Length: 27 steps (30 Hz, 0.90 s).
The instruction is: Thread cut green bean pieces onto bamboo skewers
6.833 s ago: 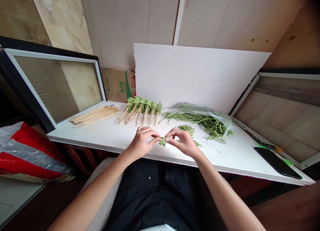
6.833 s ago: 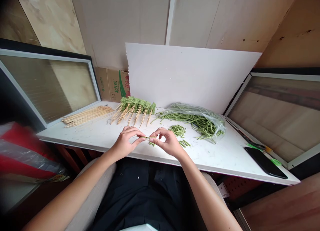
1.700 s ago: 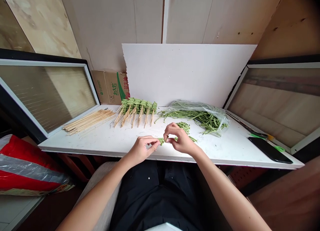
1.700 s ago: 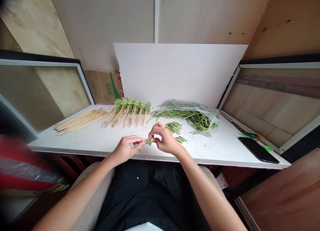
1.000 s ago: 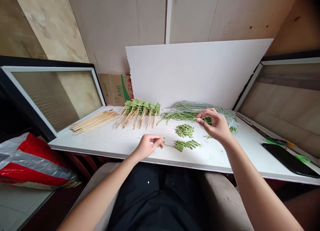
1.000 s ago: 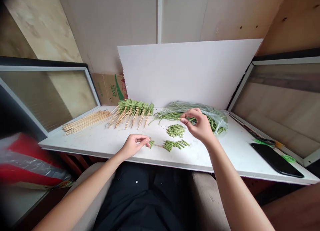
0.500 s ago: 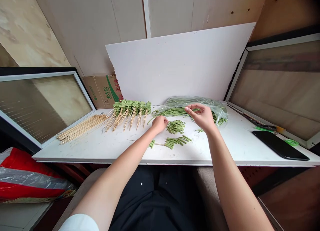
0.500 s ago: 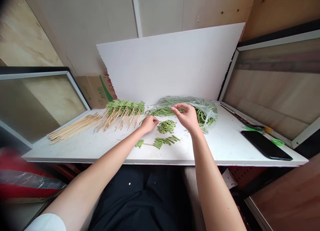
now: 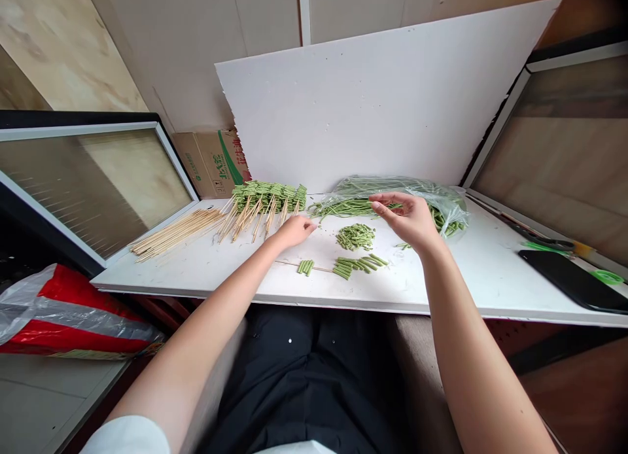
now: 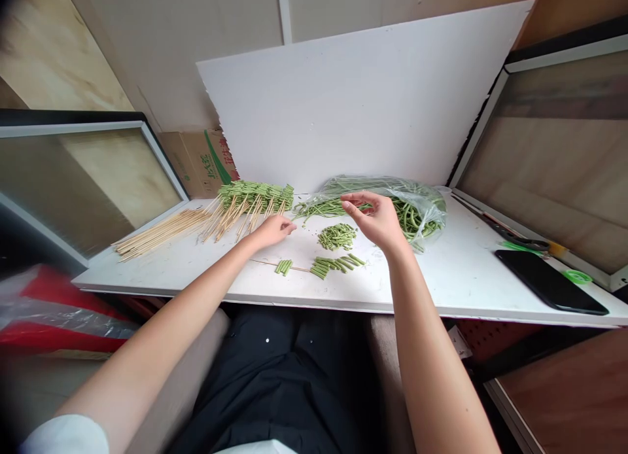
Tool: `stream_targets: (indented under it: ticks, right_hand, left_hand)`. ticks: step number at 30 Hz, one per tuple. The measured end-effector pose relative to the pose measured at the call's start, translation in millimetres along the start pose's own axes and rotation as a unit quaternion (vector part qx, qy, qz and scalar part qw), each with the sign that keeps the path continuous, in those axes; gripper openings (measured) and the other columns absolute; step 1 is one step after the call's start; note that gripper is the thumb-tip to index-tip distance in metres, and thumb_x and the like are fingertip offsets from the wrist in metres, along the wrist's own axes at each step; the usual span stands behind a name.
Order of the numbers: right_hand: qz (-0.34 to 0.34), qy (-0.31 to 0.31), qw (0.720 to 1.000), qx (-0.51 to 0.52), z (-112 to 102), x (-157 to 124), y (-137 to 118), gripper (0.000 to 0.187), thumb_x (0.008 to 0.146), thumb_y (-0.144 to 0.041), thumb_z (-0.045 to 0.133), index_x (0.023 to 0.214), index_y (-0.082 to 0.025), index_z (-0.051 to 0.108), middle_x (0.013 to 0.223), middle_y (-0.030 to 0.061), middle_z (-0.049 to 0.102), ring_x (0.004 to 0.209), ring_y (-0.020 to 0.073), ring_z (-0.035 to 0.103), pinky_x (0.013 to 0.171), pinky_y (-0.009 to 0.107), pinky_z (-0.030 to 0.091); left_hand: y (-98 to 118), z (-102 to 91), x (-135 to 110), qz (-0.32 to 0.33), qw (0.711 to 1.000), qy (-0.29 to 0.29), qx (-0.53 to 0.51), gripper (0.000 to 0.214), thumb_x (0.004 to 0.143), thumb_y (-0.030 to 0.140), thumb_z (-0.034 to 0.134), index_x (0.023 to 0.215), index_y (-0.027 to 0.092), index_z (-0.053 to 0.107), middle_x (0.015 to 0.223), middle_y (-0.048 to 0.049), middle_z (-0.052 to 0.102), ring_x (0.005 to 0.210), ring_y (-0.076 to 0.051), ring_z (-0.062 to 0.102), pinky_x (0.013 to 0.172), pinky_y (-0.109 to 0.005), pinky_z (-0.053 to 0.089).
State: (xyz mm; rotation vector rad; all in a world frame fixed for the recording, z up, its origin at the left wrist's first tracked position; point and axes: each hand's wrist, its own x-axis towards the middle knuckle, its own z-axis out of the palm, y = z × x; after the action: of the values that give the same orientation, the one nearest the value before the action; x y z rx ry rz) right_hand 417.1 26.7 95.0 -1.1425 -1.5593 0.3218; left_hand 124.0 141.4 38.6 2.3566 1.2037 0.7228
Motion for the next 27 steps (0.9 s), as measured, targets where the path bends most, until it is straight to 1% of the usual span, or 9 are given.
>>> stream_targets:
  ticks: [4, 7, 9, 14, 17, 20, 22, 24, 27]
  right_hand:
    - [-0.027, -0.012, 1.000, 0.006, 11, -1, -8, 0.036, 0.082, -0.057, 0.084, 0.098, -0.025, 0.086, 0.100, 0.0115, 0.082, 0.103, 0.0358, 0.073, 0.084, 0.050, 0.061]
    - [-0.021, -0.019, 0.999, 0.017, 20, -2, -14, 0.034, 0.081, -0.057, 0.085, 0.096, -0.026, 0.086, 0.100, 0.0101, 0.082, 0.102, 0.0351, 0.074, 0.087, 0.050, 0.060]
    - [0.001, -0.039, 0.998, 0.053, 29, -5, -18, 0.034, 0.083, -0.057, 0.083, 0.097, -0.026, 0.085, 0.102, 0.0092, 0.082, 0.100, 0.0329, 0.075, 0.088, 0.048, 0.060]
    - [0.098, -0.105, 0.969, 0.202, 61, -20, -18, 0.036, 0.082, -0.058, 0.084, 0.088, -0.023, 0.081, 0.093, 0.0079, 0.080, 0.097, 0.0270, 0.073, 0.089, 0.040, 0.056]
    - [0.198, -0.140, 0.915, 0.323, 76, -33, -7, 0.035, 0.080, -0.057, 0.087, 0.086, -0.024, 0.077, 0.096, 0.0052, 0.076, 0.098, 0.0223, 0.069, 0.082, 0.033, 0.053]
    - [0.292, -0.110, 0.855, 0.414, 82, -43, 5, 0.033, 0.078, -0.053, 0.090, 0.093, -0.028, 0.075, 0.092, 0.0013, 0.073, 0.088, 0.0183, 0.066, 0.073, 0.029, 0.051]
    - [0.322, -0.086, 0.829, 0.449, 84, -48, 12, 0.033, 0.078, -0.052, 0.090, 0.096, -0.029, 0.075, 0.084, -0.0010, 0.069, 0.078, 0.0165, 0.062, 0.067, 0.029, 0.049]
    - [0.334, -0.074, 0.815, 0.468, 86, -52, 16, 0.033, 0.080, -0.054, 0.089, 0.097, -0.030, 0.074, 0.081, -0.0020, 0.067, 0.074, 0.0162, 0.060, 0.064, 0.029, 0.047]
    - [0.337, -0.077, 0.810, 0.474, 90, -57, 19, 0.035, 0.081, -0.056, 0.087, 0.098, -0.030, 0.073, 0.080, -0.0022, 0.066, 0.076, 0.0171, 0.061, 0.065, 0.029, 0.046]
  left_hand:
    - [-32, -28.5, -75, 0.003, 0.999, -0.026, 0.033, 0.026, 0.093, 0.041, 0.070, 0.096, 0.017, 0.081, 0.098, -0.0110, 0.077, 0.086, -0.026, 0.068, 0.083, -0.034, 0.049]
    - [-49, -29.4, -121, 0.016, 0.998, -0.024, 0.063, 0.023, 0.094, 0.035, 0.071, 0.106, 0.019, 0.081, 0.107, -0.0113, 0.076, 0.105, -0.028, 0.067, 0.095, -0.037, 0.049]
    - [-56, -24.5, -137, 0.027, 0.994, 0.000, 0.110, 0.018, 0.097, 0.027, 0.066, 0.105, 0.019, 0.081, 0.105, -0.0108, 0.075, 0.109, -0.028, 0.065, 0.099, -0.039, 0.047]
    - [-60, -13.0, -140, 0.076, 0.975, 0.032, 0.205, 0.021, 0.100, 0.013, 0.056, 0.088, 0.017, 0.073, 0.093, -0.0085, 0.071, 0.100, -0.025, 0.061, 0.093, -0.039, 0.045]
    - [-67, -8.4, -140, 0.099, 0.975, 0.054, 0.189, 0.024, 0.098, 0.006, 0.052, 0.084, 0.017, 0.067, 0.091, -0.0083, 0.069, 0.092, -0.023, 0.061, 0.086, -0.037, 0.047]
    - [-79, -3.1, -145, 0.097, 0.983, 0.108, 0.115, 0.025, 0.097, 0.002, 0.050, 0.085, 0.018, 0.065, 0.092, -0.0079, 0.067, 0.089, -0.021, 0.063, 0.081, -0.034, 0.051]
    - [-86, 0.1, -150, 0.098, 0.980, 0.158, 0.070, 0.024, 0.096, 0.000, 0.049, 0.088, 0.018, 0.063, 0.092, -0.0071, 0.065, 0.088, -0.020, 0.065, 0.080, -0.033, 0.053]
    - [-90, 1.9, -154, 0.107, 0.972, 0.203, 0.052, 0.024, 0.096, 0.000, 0.049, 0.090, 0.019, 0.062, 0.092, -0.0063, 0.064, 0.088, -0.020, 0.065, 0.080, -0.033, 0.054]
    - [-90, 1.7, -159, 0.125, 0.960, 0.246, 0.049, 0.024, 0.097, 0.000, 0.048, 0.093, 0.019, 0.061, 0.093, -0.0060, 0.062, 0.089, -0.021, 0.064, 0.080, -0.033, 0.054]
